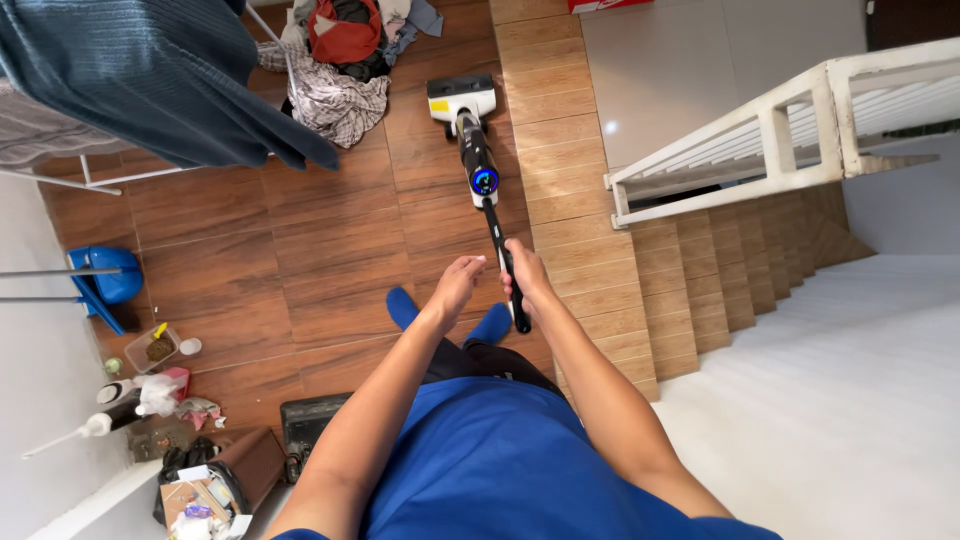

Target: The recorder vacuums the floor and stairs and then performs maintenance on the vacuum cleaner.

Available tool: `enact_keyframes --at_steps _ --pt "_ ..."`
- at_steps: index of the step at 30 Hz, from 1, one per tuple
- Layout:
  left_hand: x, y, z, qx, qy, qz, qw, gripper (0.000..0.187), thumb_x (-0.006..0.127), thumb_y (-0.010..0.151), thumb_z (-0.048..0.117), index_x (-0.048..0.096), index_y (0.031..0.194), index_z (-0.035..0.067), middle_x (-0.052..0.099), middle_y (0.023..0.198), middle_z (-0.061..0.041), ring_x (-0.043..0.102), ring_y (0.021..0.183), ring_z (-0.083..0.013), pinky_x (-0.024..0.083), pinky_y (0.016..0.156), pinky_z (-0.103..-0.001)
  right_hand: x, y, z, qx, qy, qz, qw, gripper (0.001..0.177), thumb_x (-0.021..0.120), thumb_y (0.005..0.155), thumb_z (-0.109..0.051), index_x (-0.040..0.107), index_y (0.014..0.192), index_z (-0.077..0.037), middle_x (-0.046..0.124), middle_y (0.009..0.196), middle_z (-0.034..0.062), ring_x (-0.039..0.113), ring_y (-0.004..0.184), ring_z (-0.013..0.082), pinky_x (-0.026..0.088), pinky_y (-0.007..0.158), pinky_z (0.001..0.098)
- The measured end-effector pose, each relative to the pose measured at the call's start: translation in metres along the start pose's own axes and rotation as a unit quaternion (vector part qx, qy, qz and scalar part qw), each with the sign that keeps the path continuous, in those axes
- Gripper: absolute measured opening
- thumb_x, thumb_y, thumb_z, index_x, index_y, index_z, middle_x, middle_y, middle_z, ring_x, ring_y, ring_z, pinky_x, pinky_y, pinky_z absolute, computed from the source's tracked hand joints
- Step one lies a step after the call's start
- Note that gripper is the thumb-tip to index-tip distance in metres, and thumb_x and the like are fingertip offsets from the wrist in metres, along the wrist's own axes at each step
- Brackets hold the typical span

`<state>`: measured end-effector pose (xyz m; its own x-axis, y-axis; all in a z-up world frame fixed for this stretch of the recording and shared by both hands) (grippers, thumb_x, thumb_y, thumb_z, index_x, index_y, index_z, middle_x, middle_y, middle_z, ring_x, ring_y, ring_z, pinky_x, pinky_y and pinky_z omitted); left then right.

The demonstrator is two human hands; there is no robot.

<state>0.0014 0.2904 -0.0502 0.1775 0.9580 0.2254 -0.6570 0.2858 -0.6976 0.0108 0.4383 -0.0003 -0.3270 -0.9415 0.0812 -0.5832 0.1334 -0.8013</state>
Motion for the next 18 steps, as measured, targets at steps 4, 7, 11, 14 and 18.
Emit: enact_keyframes --at_steps 4,7,11,14,18 --pt "0.010 -0.008 0.011 -0.003 0.004 0.015 1.000 0.037 0.061 0.097 0.039 0.066 0.117 0.008 0.065 0.101 0.002 0.052 0.090 -0.0103 0.044 0.077 -0.024 0.000 -0.042 0.012 0.065 0.024 -0.030 0.997 0.045 0.052 0.098 -0.049 0.051 0.080 -0.008 0.049 0.051 0.0040 0.046 0.039 0.0164 0.038 0.038 0.0334" --pt "0.014 -0.006 0.011 -0.009 0.014 0.017 1.000 0.039 0.061 0.096 0.040 0.066 0.119 0.009 0.062 0.100 0.001 0.050 0.088 -0.0107 0.041 0.071 -0.027 0.002 -0.068 0.018 0.080 0.022 -0.046 0.995 0.046 0.050 0.099 -0.050 0.051 0.082 -0.007 0.048 0.051 0.0040 0.045 0.039 0.0158 0.038 0.039 0.0332" --pt "0.018 0.006 0.009 -0.001 0.019 0.005 1.000 0.037 0.061 0.097 0.038 0.067 0.116 0.007 0.061 0.096 0.002 0.049 0.085 -0.0108 0.041 0.072 -0.027 -0.004 -0.085 0.020 0.094 0.025 -0.028 0.995 0.037 0.050 0.097 -0.047 0.051 0.087 -0.012 0.047 0.051 0.0041 0.043 0.038 0.0165 0.037 0.039 0.0336" --pt "0.022 0.010 0.014 0.019 0.029 -0.003 0.999 0.036 0.060 0.099 0.037 0.068 0.114 0.005 0.060 0.092 0.001 0.049 0.084 -0.0111 0.043 0.076 -0.025 -0.011 -0.082 0.018 0.090 0.031 -0.028 0.995 0.037 0.050 0.097 -0.047 0.051 0.088 -0.012 0.047 0.051 0.0042 0.043 0.038 0.0163 0.036 0.039 0.0334" --pt "0.025 0.019 0.022 0.041 0.020 -0.021 0.999 0.033 0.059 0.100 0.034 0.068 0.113 0.005 0.060 0.091 0.001 0.049 0.084 -0.0111 0.043 0.079 -0.025 -0.008 -0.084 0.007 0.098 0.035 -0.024 0.994 0.035 0.050 0.096 -0.047 0.052 0.089 -0.013 0.046 0.051 0.0041 0.042 0.038 0.0160 0.036 0.039 0.0333"
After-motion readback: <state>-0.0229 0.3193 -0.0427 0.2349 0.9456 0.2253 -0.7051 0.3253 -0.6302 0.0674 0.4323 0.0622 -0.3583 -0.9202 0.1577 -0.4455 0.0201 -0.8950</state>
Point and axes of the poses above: each hand's wrist, its own y-axis towards the middle knuckle, its own x-axis out of the palm, z = x × y, the point moved 7 cm from there along y, towards the middle knuckle
